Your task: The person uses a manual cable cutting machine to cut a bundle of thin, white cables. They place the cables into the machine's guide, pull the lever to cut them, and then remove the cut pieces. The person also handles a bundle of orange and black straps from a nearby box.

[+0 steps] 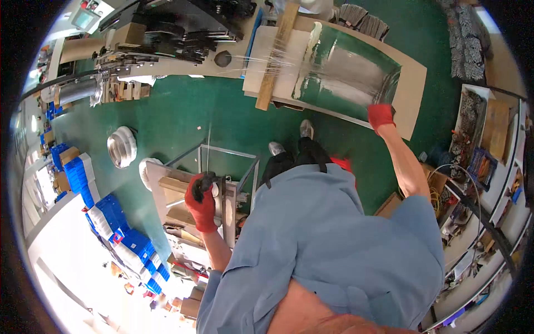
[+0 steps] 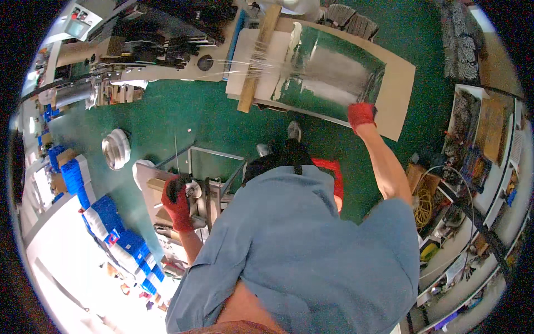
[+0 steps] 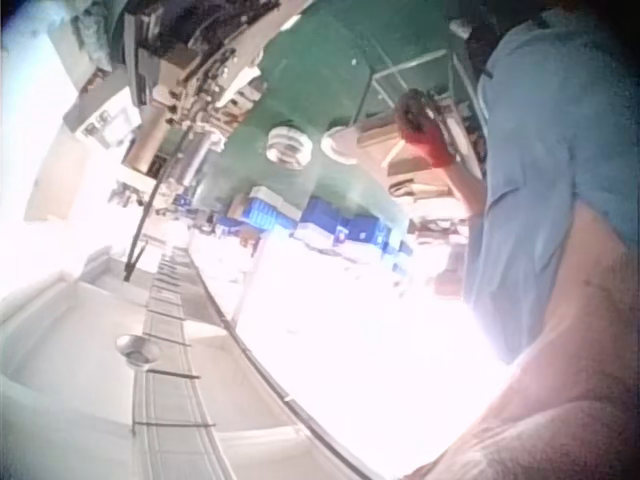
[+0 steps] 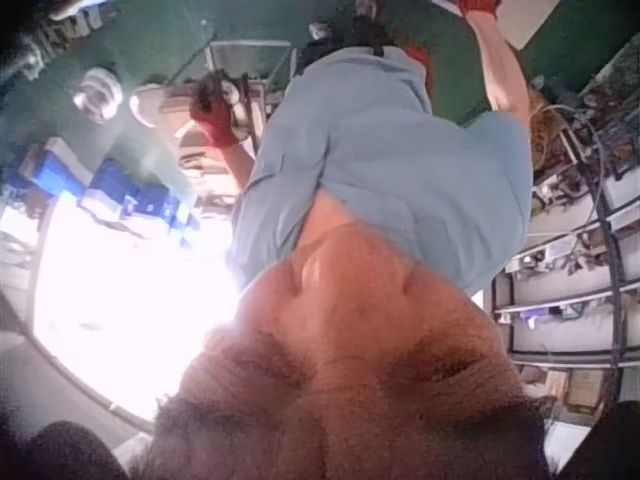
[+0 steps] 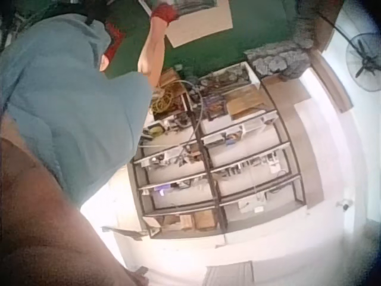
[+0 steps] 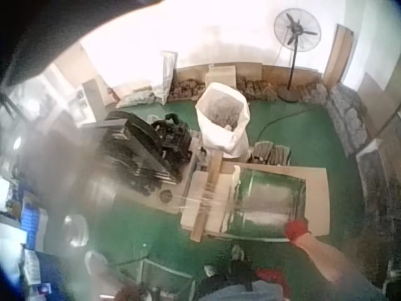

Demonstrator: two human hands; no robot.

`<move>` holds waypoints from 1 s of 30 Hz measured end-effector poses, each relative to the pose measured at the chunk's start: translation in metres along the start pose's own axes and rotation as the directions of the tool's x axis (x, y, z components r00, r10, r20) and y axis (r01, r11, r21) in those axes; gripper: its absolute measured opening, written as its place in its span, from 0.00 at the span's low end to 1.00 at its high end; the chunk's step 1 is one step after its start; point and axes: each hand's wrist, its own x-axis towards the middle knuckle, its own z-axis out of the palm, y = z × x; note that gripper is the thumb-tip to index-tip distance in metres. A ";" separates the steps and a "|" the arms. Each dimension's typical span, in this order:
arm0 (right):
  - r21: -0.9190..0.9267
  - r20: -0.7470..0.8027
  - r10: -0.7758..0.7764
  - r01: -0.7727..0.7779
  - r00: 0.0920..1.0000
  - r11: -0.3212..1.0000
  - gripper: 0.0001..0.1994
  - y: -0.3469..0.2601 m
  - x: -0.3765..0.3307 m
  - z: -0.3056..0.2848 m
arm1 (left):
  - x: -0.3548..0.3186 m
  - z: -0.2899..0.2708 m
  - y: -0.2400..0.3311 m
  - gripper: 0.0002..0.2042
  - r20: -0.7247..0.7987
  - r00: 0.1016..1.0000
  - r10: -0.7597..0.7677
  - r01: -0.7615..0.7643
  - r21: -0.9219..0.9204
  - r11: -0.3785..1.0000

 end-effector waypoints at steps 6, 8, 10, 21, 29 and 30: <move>0.084 -0.092 0.065 -0.057 0.994 0.995 0.06 0.063 -0.118 -0.027 | 0.025 -0.002 -0.016 0.11 -0.074 0.992 0.102 -0.109 -0.091 0.990; 0.104 -0.149 0.093 -0.078 0.984 0.992 0.09 0.077 -0.159 -0.052 | 0.030 -0.003 -0.014 0.12 -0.112 0.992 0.057 -0.080 -0.210 0.975; 0.076 -0.096 0.220 -0.213 0.971 0.974 0.10 0.083 -0.188 -0.075 | 0.037 -0.006 -0.032 0.11 -0.181 0.980 0.081 -0.131 -0.283 0.950; 0.380 -0.372 0.107 0.046 0.922 0.924 0.14 0.038 -0.136 -0.116 | 0.031 -0.038 -0.058 0.12 -0.297 0.948 0.113 -0.242 -0.446 0.862; 0.321 -0.402 0.042 0.098 0.915 0.942 0.18 0.002 -0.013 -0.097 | -0.026 -0.072 -0.055 0.11 -0.452 0.892 -0.019 -0.121 -0.280 0.952; 0.312 -0.419 0.020 0.123 0.908 0.942 0.19 -0.002 -0.001 -0.099 | -0.034 -0.073 -0.056 0.11 -0.467 0.884 -0.025 -0.127 -0.291 0.948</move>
